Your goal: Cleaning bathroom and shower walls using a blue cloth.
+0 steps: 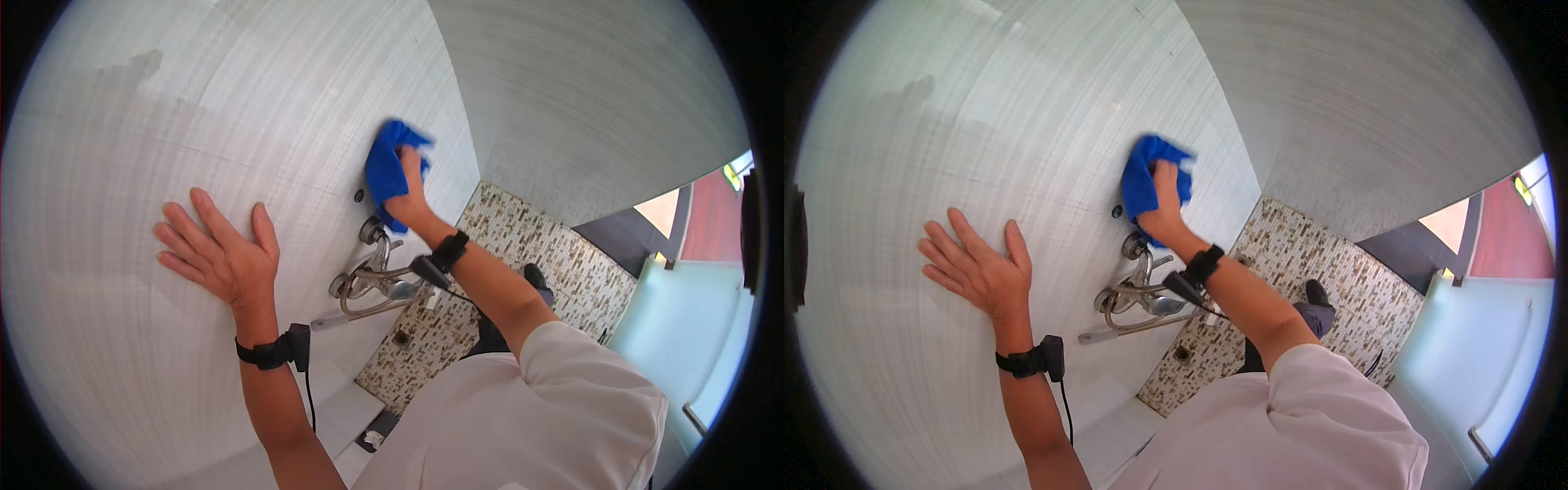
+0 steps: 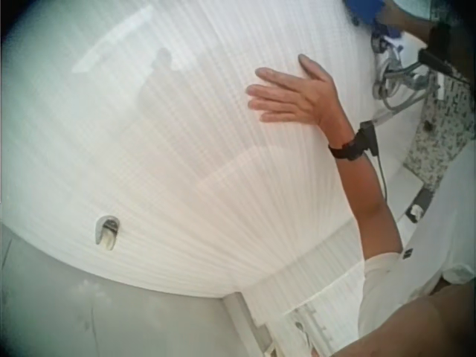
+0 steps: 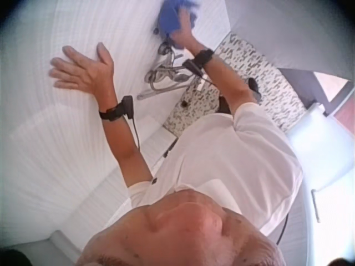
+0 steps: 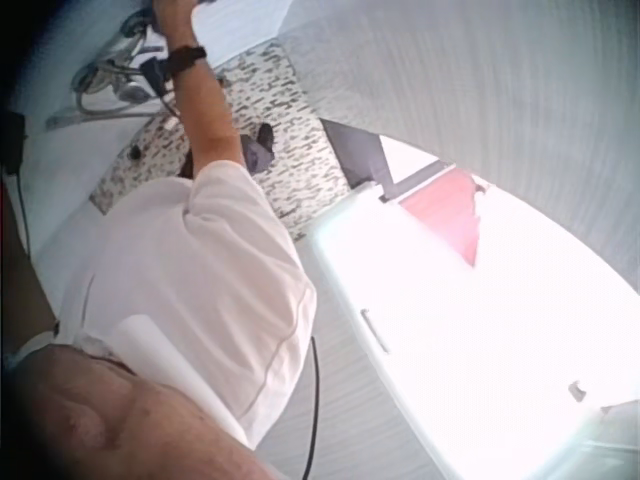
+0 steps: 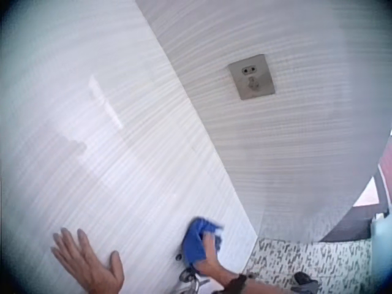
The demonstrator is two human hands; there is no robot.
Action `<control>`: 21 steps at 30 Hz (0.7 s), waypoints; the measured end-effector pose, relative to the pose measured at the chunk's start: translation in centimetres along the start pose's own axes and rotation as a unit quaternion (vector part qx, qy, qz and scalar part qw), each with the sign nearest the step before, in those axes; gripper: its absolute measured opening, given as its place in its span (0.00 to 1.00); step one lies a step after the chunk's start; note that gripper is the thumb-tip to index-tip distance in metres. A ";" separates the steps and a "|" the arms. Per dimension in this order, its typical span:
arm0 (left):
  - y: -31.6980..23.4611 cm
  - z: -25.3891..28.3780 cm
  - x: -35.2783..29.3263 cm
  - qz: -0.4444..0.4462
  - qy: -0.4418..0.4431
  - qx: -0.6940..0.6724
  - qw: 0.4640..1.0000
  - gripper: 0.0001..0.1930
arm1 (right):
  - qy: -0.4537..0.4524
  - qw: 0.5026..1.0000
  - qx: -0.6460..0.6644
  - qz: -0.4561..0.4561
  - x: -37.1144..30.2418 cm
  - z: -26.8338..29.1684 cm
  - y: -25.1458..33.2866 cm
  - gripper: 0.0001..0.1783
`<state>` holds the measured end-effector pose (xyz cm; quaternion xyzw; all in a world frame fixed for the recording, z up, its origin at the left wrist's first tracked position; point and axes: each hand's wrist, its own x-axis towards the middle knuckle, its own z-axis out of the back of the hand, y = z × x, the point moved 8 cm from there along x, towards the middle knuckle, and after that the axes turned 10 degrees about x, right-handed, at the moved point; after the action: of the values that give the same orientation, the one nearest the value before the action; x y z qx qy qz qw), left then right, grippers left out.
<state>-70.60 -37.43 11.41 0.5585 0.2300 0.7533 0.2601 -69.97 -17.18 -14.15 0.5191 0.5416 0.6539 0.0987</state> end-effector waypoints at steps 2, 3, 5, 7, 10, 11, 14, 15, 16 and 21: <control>-0.2 0.3 0.6 0.000 0.002 0.001 1.000 0.44 | -0.066 0.998 0.003 -0.020 3.8 2.0 -1.0 0.21; -0.1 0.3 0.5 -0.003 0.002 0.010 1.000 0.44 | -0.099 0.990 -0.015 -0.099 4.1 2.2 -3.8 0.20; -0.3 0.2 0.8 -0.008 0.006 0.024 1.000 0.44 | -0.144 0.982 -0.069 -0.103 3.1 3.2 -9.9 0.21; -0.8 0.4 1.4 -0.007 -0.007 0.022 1.000 0.45 | -0.111 0.962 -0.075 -0.239 -0.9 4.4 -20.0 0.24; -2.0 0.1 3.0 0.009 -0.009 0.000 1.000 0.45 | -0.121 0.805 0.311 -0.490 -8.8 6.6 -31.7 0.25; -1.2 -0.4 1.6 0.000 0.015 0.030 0.999 0.45 | -0.002 0.867 0.162 -0.470 -12.4 3.0 -27.8 0.27; 0.5 0.2 0.4 -0.014 0.029 0.070 0.997 0.44 | 0.347 0.900 -0.075 -0.254 -14.5 -2.8 -17.9 0.32; -0.2 0.2 0.8 -0.016 0.007 0.065 0.998 0.44 | 0.471 0.857 -0.167 -0.125 -14.4 -3.3 -16.5 0.33; -0.8 0.3 1.2 -0.017 -0.013 0.062 0.998 0.43 | 0.275 0.886 0.086 -0.364 -13.5 -1.6 -17.5 0.31; -0.7 0.3 1.2 -0.029 -0.016 0.078 0.996 0.44 | 0.058 0.895 0.305 -0.322 1.2 2.5 -6.6 0.20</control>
<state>-70.50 -36.08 11.93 0.5825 0.3000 0.7160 0.2412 -71.41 -12.29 -19.15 0.2822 0.8564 0.4182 0.1095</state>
